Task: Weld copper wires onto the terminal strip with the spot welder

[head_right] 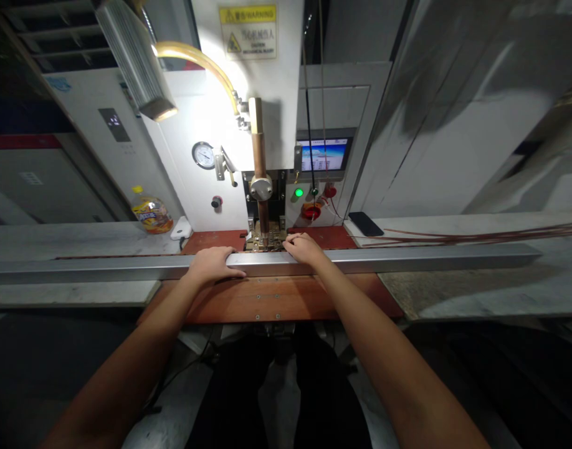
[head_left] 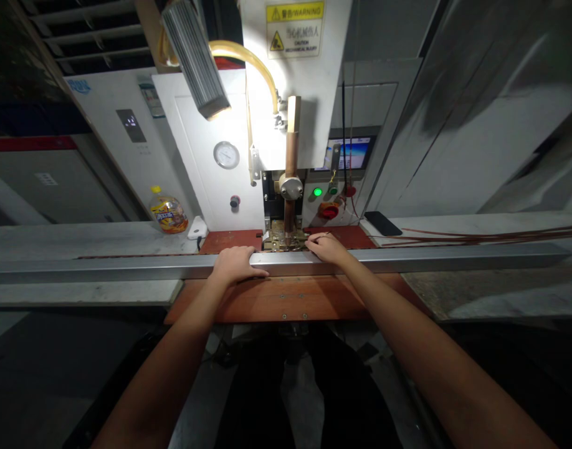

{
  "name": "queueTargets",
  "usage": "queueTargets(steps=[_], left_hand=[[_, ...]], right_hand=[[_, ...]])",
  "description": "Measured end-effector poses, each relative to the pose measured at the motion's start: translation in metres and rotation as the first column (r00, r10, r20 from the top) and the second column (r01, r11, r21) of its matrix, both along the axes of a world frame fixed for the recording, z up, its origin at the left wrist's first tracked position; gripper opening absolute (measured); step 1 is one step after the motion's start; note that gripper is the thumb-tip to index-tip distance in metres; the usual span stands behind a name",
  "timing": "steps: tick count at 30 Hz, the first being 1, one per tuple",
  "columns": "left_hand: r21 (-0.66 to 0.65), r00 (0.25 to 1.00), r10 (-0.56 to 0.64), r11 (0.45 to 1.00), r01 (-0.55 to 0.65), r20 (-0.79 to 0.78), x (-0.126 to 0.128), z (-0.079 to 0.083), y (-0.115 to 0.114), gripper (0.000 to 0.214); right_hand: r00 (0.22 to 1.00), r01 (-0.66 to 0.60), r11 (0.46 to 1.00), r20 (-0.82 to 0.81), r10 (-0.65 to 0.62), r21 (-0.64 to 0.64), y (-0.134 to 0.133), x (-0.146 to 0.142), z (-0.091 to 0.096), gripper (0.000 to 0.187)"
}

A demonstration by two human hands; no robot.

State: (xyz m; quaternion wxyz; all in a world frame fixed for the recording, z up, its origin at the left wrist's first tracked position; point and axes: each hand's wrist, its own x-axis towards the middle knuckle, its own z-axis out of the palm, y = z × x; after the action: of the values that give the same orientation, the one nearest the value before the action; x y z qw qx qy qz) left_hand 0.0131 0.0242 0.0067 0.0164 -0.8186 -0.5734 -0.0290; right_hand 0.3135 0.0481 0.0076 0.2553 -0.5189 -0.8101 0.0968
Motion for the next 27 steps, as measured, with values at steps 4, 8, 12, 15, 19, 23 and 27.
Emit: queueTargets(steps=[4,8,12,15,19,23,27], left_hand=[[0.013,0.999,-0.030,0.999,0.030,0.018,-0.001,0.000,0.000,0.092],[0.041,0.996,-0.072,0.997,0.070,0.055,-0.002,0.001,-0.002,0.098],[0.046,0.990,-0.105,0.994,0.101,0.091,-0.007,0.003,-0.002,0.097],[0.042,0.982,-0.125,0.992,0.120,0.143,-0.012,0.005,0.001,0.097],[0.042,0.975,-0.134,0.991,0.128,0.175,-0.017,0.008,0.003,0.097],[0.062,0.991,-0.077,0.996,0.070,0.110,-0.026,0.010,0.004,0.103],[0.066,0.999,-0.037,0.997,0.035,0.028,-0.036,0.008,0.006,0.106]], right_hand=[[1.000,0.003,1.000,0.021,-0.003,0.010,-0.001,0.000,0.000,0.033],[0.999,0.018,1.000,0.035,-0.018,0.008,-0.003,-0.001,0.002,0.032],[1.000,0.007,1.000,0.021,-0.007,0.000,-0.004,-0.001,0.003,0.033],[1.000,0.011,1.000,0.016,-0.011,0.000,-0.004,-0.001,0.002,0.034],[0.999,0.026,1.000,0.037,-0.026,-0.004,-0.003,-0.001,0.001,0.034],[0.999,0.032,0.999,0.022,-0.032,-0.016,-0.003,-0.001,0.000,0.033],[0.999,0.031,0.999,0.018,-0.031,-0.017,-0.003,-0.001,0.001,0.033]])
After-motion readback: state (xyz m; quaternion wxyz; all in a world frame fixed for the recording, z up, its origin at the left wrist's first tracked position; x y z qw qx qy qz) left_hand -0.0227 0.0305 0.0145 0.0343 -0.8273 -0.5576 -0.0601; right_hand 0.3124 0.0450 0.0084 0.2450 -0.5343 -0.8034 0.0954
